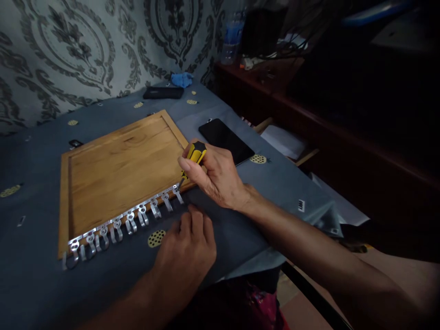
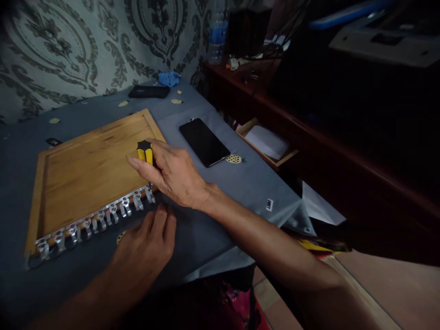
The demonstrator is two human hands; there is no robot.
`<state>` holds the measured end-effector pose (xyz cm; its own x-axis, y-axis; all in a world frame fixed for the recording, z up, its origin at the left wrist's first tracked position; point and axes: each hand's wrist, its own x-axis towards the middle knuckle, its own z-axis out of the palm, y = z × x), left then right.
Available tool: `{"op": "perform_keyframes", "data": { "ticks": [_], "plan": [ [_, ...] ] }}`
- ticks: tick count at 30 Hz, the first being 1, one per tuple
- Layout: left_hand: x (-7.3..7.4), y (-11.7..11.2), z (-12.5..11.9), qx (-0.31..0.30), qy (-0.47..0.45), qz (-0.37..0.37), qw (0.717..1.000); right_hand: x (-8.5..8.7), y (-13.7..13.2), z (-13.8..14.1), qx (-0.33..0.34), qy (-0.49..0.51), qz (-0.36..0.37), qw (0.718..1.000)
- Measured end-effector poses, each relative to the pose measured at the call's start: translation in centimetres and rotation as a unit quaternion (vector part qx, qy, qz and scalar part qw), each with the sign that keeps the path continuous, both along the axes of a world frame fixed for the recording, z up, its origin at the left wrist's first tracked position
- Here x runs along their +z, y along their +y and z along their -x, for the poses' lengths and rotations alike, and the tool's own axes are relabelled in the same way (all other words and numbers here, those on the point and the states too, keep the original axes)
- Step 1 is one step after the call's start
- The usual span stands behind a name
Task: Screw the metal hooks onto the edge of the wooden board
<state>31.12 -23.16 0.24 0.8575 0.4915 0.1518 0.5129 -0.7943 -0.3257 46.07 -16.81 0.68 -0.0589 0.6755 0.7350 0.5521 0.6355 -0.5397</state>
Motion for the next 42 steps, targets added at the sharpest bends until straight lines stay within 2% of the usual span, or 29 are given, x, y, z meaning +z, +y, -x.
{"op": "perform_keyframes", "data": {
  "ticks": [3, 9, 12, 15, 18, 20, 24, 28, 31, 33, 36, 42],
  "plan": [
    [0.0, 0.3, 0.1, -0.012, -0.006, 0.020, 1.000, -0.1, 0.1, 0.0, 0.008, 0.003, -0.005, 1.000],
    [0.7, 0.4, 0.9, 0.013, 0.011, 0.082, 0.997, 0.0, 0.1, -0.1, 0.001, -0.003, -0.003, 1.000],
    [1.4, 0.6, 1.7, 0.010, 0.043, 0.160, 0.986, 0.0, 0.0, -0.1, -0.008, -0.007, -0.002, 1.000],
    [2.2, 1.0, 2.7, 0.012, 0.071, 0.268, 0.961, 0.1, -0.1, 0.0, -0.014, -0.006, 0.017, 1.000],
    [2.4, 1.2, 3.8, -0.005, 0.032, 0.350, 0.936, 0.2, -0.1, 0.0, -0.007, -0.003, 0.018, 1.000],
    [2.2, 1.4, 4.3, -0.006, -0.007, 0.371, 0.928, 0.2, 0.0, 0.0, -0.007, -0.007, 0.012, 1.000],
    [1.7, 1.8, 5.0, 0.018, -0.057, 0.409, 0.911, 0.2, 0.0, 0.0, -0.007, -0.006, 0.006, 1.000],
    [1.4, 2.0, 5.5, 0.051, -0.151, 0.467, 0.870, 0.2, 0.1, -0.1, -0.005, -0.007, 0.014, 1.000],
    [1.2, 1.9, 6.2, 0.081, -0.224, 0.482, 0.843, 0.1, -0.1, -0.1, -0.004, 0.000, 0.009, 1.000],
    [1.0, 1.9, 6.6, 0.104, -0.235, 0.479, 0.840, -0.1, -0.2, 0.0, -0.023, 0.002, 0.035, 0.999],
    [0.9, 2.0, 7.0, 0.112, -0.226, 0.470, 0.846, -0.1, -0.3, 0.1, -0.020, 0.014, 0.056, 0.998],
    [0.5, 1.9, 6.7, 0.088, -0.197, 0.448, 0.867, 0.1, -0.4, 0.3, -0.015, 0.024, 0.055, 0.998]
  ]
}}
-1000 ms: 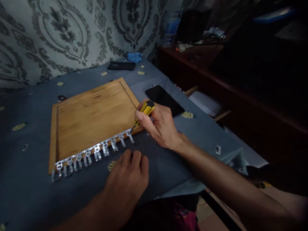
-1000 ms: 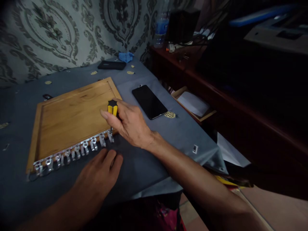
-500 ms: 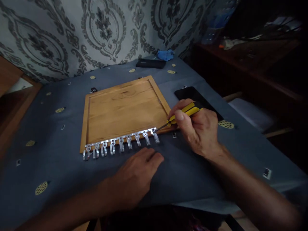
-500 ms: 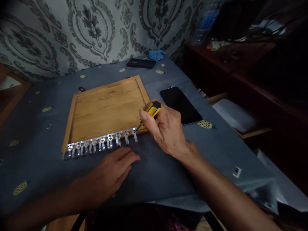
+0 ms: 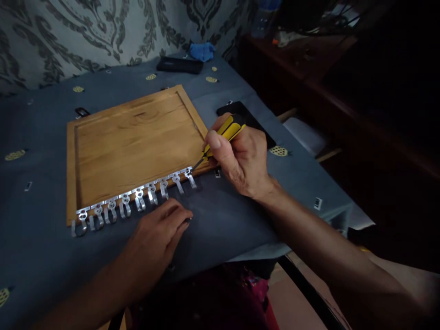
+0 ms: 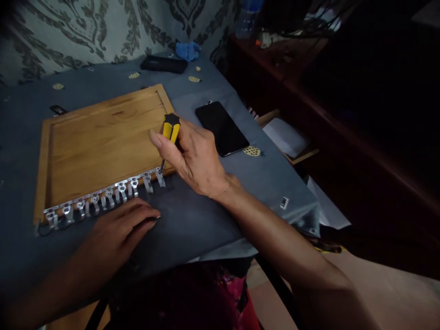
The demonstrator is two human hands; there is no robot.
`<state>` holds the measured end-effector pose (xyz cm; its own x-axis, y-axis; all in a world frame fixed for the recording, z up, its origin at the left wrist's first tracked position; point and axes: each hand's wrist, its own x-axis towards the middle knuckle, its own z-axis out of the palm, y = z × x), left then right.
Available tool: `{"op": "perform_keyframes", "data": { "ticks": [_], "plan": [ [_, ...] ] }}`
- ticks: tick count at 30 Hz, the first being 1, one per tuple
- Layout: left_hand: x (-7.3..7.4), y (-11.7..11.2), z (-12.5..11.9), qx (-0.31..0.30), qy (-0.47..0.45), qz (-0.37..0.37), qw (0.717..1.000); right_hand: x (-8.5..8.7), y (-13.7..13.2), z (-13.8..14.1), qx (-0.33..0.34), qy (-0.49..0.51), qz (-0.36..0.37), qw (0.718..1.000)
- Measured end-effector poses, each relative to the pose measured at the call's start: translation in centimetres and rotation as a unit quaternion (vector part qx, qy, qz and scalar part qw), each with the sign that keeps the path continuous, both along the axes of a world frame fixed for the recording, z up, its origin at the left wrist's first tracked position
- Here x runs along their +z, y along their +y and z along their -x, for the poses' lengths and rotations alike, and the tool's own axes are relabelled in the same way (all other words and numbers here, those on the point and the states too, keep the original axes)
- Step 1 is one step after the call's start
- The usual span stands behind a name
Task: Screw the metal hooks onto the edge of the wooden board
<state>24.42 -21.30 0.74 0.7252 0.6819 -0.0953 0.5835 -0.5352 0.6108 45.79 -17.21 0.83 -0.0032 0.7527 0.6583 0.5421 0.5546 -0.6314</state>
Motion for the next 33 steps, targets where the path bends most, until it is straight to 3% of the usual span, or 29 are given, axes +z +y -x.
{"op": "perform_keyframes", "data": {
  "ticks": [6, 12, 15, 22, 27, 33],
  "plan": [
    [-0.6, -0.7, -0.2, -0.071, 0.053, -0.121, 0.989, -0.1, 0.1, -0.2, 0.002, -0.022, -0.017, 1.000],
    [-1.7, -1.8, -0.8, -0.110, 0.081, -0.315, 0.939, -0.2, 0.3, -0.3, 0.009, -0.019, -0.023, 1.000],
    [-1.8, -1.9, -0.9, -0.154, 0.055, -0.365, 0.917, -0.1, 0.3, -0.3, 0.015, -0.016, -0.030, 0.999],
    [-1.1, -0.9, -0.6, -0.219, 0.054, -0.355, 0.907, 0.5, 0.1, -0.3, 0.025, -0.019, -0.020, 0.999],
    [0.4, 0.2, -0.6, -0.254, 0.077, -0.306, 0.914, 0.5, 0.1, -0.4, 0.040, -0.011, -0.021, 0.999],
    [2.4, 1.3, -0.1, -0.203, 0.019, -0.183, 0.962, 0.2, 0.2, -0.6, 0.037, -0.009, -0.021, 0.999]
  ]
}}
